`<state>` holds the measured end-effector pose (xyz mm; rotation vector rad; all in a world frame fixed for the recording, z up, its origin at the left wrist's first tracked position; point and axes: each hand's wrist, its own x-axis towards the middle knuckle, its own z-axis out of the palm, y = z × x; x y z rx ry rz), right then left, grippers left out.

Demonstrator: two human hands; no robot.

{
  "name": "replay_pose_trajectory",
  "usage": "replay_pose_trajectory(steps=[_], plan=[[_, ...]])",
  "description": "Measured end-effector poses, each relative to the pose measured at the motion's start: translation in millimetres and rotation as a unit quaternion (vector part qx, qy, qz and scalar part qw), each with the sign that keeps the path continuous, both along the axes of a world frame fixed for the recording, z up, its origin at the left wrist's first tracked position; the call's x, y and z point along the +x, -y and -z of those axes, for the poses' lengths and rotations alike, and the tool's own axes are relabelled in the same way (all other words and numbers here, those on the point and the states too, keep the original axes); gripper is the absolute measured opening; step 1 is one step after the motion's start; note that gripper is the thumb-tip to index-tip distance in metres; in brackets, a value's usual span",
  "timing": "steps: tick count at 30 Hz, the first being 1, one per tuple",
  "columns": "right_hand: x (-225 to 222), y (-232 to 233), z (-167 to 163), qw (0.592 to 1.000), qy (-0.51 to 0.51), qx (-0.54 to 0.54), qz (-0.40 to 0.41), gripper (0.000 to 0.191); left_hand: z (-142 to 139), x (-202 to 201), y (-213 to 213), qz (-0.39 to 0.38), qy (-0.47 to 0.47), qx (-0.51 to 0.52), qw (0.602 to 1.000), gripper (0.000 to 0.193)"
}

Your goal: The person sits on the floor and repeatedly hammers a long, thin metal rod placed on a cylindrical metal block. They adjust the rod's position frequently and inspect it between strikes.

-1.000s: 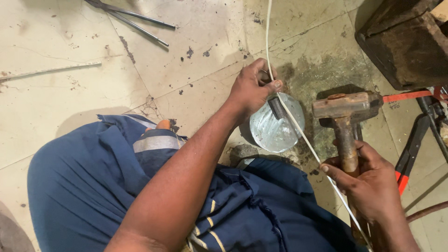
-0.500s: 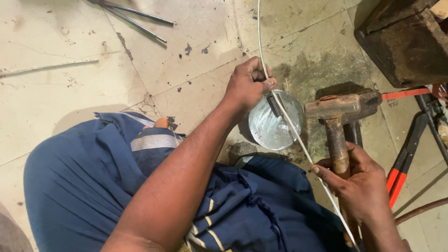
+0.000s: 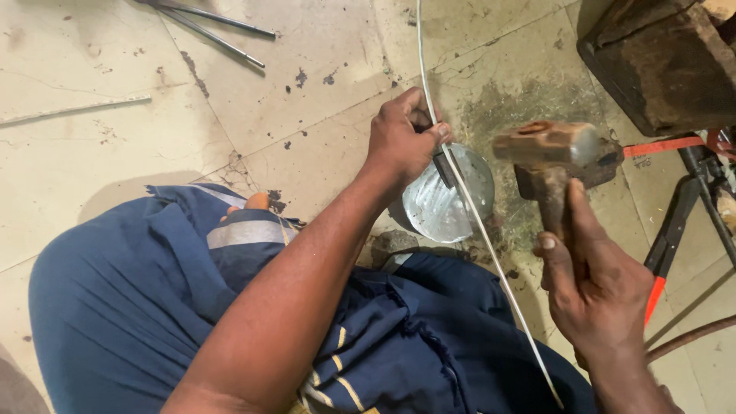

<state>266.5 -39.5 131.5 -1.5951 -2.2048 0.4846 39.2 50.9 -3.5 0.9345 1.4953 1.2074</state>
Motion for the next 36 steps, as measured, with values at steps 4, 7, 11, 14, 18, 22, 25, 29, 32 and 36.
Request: replay_pose_trajectory(steps=[4, 7, 11, 14, 18, 22, 25, 29, 32, 36], plan=[[-10, -11, 12, 0.998, 0.021, 0.011, -0.051, 0.053, -3, 1, -1, -0.007, 0.005, -0.006, 1.000, 0.013], [-14, -11, 24, 0.994, 0.007, 0.027, -0.105, 0.052, -5, 2, -2, -0.005, -0.027, -0.020, 0.999, 0.015], [-15, -8, 33, 0.994, 0.036, 0.014, -0.100, 0.056, -9, -2, -2, 0.010, -0.026, -0.019, 0.999, 0.019], [-15, -6, 35, 0.995, 0.019, 0.022, -0.096, 0.058, -12, -6, -2, 0.030, 0.018, -0.004, 0.999, 0.027], [-14, -6, 38, 0.996, 0.060, -0.001, -0.062, 0.059, -11, -7, -5, 0.004, -0.062, 0.035, 0.997, 0.027], [-7, -7, 41, 0.998, 0.038, -0.050, -0.006, 0.059, -5, -1, -11, -0.023, -0.084, 0.058, 0.994, 0.027], [0, -8, 35, 0.993, 0.006, -0.099, 0.060, 0.057, -3, 1, -13, -0.031, -0.090, 0.072, 0.993, 0.026], [6, -12, 18, 1.000, -0.011, 0.006, -0.002, 0.053, -3, -1, -11, -0.031, -0.106, 0.091, 0.990, 0.027], [10, -14, 14, 1.000, 0.019, 0.016, 0.010, 0.053, -6, -2, -9, -0.022, -0.108, 0.073, 0.991, 0.026], [21, -12, 39, 0.993, 0.025, 0.064, -0.095, 0.049, -11, -3, -9, -0.028, -0.117, 0.074, 0.990, 0.026]])
